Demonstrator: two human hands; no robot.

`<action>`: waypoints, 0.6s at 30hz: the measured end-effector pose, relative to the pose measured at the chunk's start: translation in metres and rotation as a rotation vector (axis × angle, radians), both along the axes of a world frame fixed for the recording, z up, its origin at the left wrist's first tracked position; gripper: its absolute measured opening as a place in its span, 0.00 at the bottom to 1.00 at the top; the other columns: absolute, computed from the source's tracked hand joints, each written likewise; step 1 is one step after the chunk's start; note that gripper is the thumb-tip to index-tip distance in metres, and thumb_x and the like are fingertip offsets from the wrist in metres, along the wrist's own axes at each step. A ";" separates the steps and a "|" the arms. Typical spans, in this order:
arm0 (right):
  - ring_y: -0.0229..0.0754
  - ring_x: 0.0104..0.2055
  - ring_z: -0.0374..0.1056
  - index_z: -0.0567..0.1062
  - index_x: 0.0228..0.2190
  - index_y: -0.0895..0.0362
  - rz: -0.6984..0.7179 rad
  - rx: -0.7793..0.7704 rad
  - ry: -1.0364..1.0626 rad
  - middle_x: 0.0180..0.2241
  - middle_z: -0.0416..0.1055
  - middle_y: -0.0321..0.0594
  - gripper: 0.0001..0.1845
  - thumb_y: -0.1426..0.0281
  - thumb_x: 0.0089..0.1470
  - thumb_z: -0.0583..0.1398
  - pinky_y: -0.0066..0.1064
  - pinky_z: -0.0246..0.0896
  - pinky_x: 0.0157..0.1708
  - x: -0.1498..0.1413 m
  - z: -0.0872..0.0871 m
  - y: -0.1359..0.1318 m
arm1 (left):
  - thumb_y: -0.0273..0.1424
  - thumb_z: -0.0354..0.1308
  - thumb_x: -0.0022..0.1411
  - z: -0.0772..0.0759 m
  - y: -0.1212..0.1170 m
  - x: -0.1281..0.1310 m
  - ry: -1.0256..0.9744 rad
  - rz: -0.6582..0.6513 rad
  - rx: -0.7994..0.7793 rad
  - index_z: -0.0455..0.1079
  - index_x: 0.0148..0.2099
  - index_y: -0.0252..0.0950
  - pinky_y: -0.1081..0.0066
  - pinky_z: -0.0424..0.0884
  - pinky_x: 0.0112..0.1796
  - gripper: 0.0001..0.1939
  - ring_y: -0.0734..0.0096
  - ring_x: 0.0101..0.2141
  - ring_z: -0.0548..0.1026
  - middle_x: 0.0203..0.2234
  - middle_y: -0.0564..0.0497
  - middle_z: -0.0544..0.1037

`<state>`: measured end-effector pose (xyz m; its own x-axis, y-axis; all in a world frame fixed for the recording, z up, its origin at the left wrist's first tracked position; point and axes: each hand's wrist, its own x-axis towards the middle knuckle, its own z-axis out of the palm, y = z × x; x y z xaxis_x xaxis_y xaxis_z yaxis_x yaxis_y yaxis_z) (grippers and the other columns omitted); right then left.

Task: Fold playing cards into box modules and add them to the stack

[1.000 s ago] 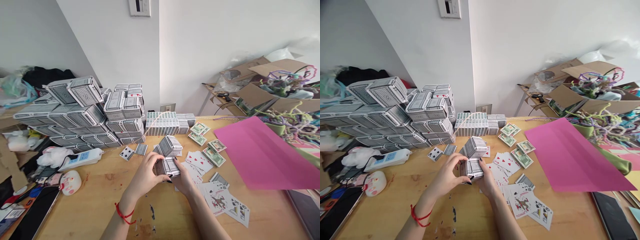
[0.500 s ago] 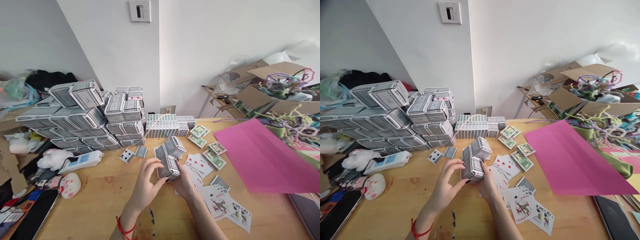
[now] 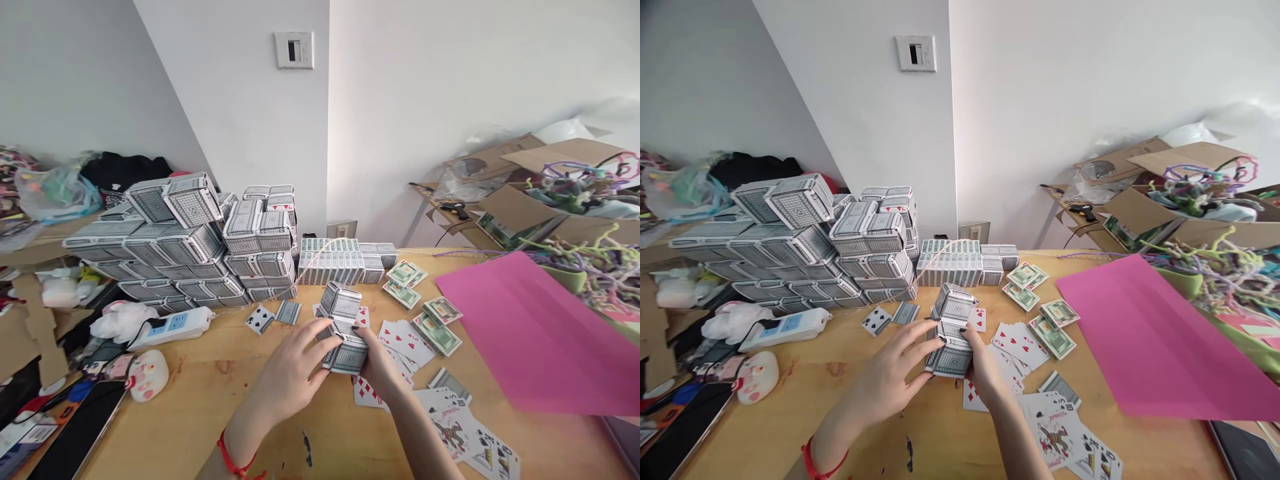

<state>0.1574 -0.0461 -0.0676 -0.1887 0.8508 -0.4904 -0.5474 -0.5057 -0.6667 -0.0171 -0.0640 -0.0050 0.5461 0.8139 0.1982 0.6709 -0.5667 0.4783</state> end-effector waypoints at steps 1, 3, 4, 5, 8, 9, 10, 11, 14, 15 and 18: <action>0.39 0.15 0.66 0.69 0.42 0.54 0.041 -0.014 -0.030 0.18 0.71 0.34 0.17 0.62 0.49 0.56 0.23 0.53 0.07 0.002 0.003 0.001 | 0.19 0.53 0.53 0.001 0.002 0.000 0.007 -0.002 -0.006 0.58 0.55 0.48 0.56 0.59 0.54 0.28 0.60 0.57 0.57 0.57 0.52 0.60; 0.40 0.13 0.66 0.68 0.44 0.58 0.167 -0.034 -0.088 0.16 0.70 0.35 0.20 0.60 0.51 0.54 0.23 0.52 0.06 0.007 0.009 0.003 | 0.19 0.54 0.53 0.003 0.005 0.000 -0.003 0.010 -0.039 0.54 0.57 0.49 0.58 0.61 0.54 0.32 0.61 0.56 0.59 0.57 0.54 0.61; 0.41 0.12 0.66 0.68 0.45 0.59 0.240 -0.038 -0.113 0.16 0.70 0.37 0.23 0.58 0.52 0.52 0.24 0.53 0.06 0.009 0.012 0.004 | 0.20 0.55 0.53 0.003 0.006 -0.001 -0.016 0.019 -0.065 0.53 0.58 0.49 0.59 0.62 0.53 0.33 0.61 0.55 0.61 0.56 0.54 0.62; 0.43 0.13 0.67 0.67 0.46 0.61 0.305 -0.031 -0.135 0.15 0.70 0.38 0.26 0.56 0.53 0.51 0.26 0.55 0.07 0.011 0.015 0.005 | 0.22 0.56 0.52 0.004 0.008 -0.001 -0.033 0.028 -0.090 0.53 0.58 0.50 0.60 0.64 0.52 0.33 0.61 0.54 0.63 0.56 0.54 0.63; 0.44 0.14 0.68 0.61 0.53 0.58 0.385 0.075 -0.220 0.15 0.69 0.37 0.31 0.52 0.53 0.50 0.29 0.60 0.11 0.017 0.025 0.005 | 0.26 0.60 0.50 0.005 0.012 -0.003 -0.110 0.086 -0.130 0.57 0.55 0.48 0.61 0.67 0.49 0.31 0.60 0.50 0.67 0.54 0.53 0.64; 0.43 0.15 0.68 0.59 0.55 0.56 0.378 0.140 -0.271 0.15 0.69 0.35 0.32 0.52 0.53 0.51 0.29 0.61 0.12 0.019 0.028 0.005 | 0.26 0.60 0.49 0.004 0.014 -0.003 -0.147 0.115 -0.134 0.59 0.54 0.47 0.61 0.67 0.49 0.30 0.60 0.50 0.67 0.53 0.52 0.65; 0.40 0.15 0.67 0.57 0.56 0.53 0.368 0.218 -0.331 0.16 0.69 0.33 0.32 0.53 0.53 0.52 0.28 0.61 0.14 0.020 0.030 0.005 | 0.27 0.61 0.49 0.003 0.015 -0.003 -0.191 0.144 -0.142 0.60 0.53 0.46 0.61 0.68 0.48 0.28 0.59 0.50 0.67 0.52 0.51 0.66; 0.38 0.15 0.66 0.56 0.56 0.51 0.363 0.302 -0.390 0.17 0.69 0.32 0.32 0.54 0.52 0.54 0.27 0.61 0.15 0.022 0.032 0.005 | 0.27 0.61 0.49 0.002 0.016 -0.003 -0.237 0.171 -0.158 0.60 0.52 0.45 0.61 0.68 0.48 0.28 0.60 0.49 0.68 0.50 0.51 0.67; 0.35 0.20 0.64 0.57 0.56 0.50 0.387 0.505 -0.542 0.21 0.68 0.31 0.37 0.61 0.45 0.63 0.26 0.60 0.21 0.024 0.032 0.006 | 0.26 0.58 0.50 -0.002 0.015 -0.004 -0.355 0.219 -0.236 0.60 0.51 0.44 0.61 0.69 0.48 0.25 0.63 0.47 0.69 0.49 0.50 0.66; 0.35 0.21 0.63 0.58 0.55 0.50 0.394 0.543 -0.591 0.23 0.68 0.31 0.39 0.63 0.42 0.65 0.27 0.60 0.22 0.024 0.032 0.006 | 0.26 0.57 0.51 -0.004 0.014 -0.004 -0.380 0.225 -0.260 0.60 0.52 0.44 0.61 0.68 0.49 0.25 0.64 0.47 0.69 0.50 0.49 0.66; 0.36 0.24 0.61 0.60 0.53 0.51 0.387 0.600 -0.749 0.26 0.67 0.33 0.38 0.65 0.40 0.66 0.28 0.59 0.25 0.022 0.029 0.006 | 0.26 0.55 0.52 -0.005 0.010 -0.008 -0.401 0.218 -0.307 0.59 0.53 0.44 0.62 0.66 0.51 0.25 0.63 0.50 0.66 0.52 0.49 0.63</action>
<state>0.1791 -0.0401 -0.0388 -0.3222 0.9403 -0.1098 0.2412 -0.0306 -0.9700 -0.0253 -0.0542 -0.0099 0.2885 0.9530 0.0921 0.4881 -0.2292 0.8422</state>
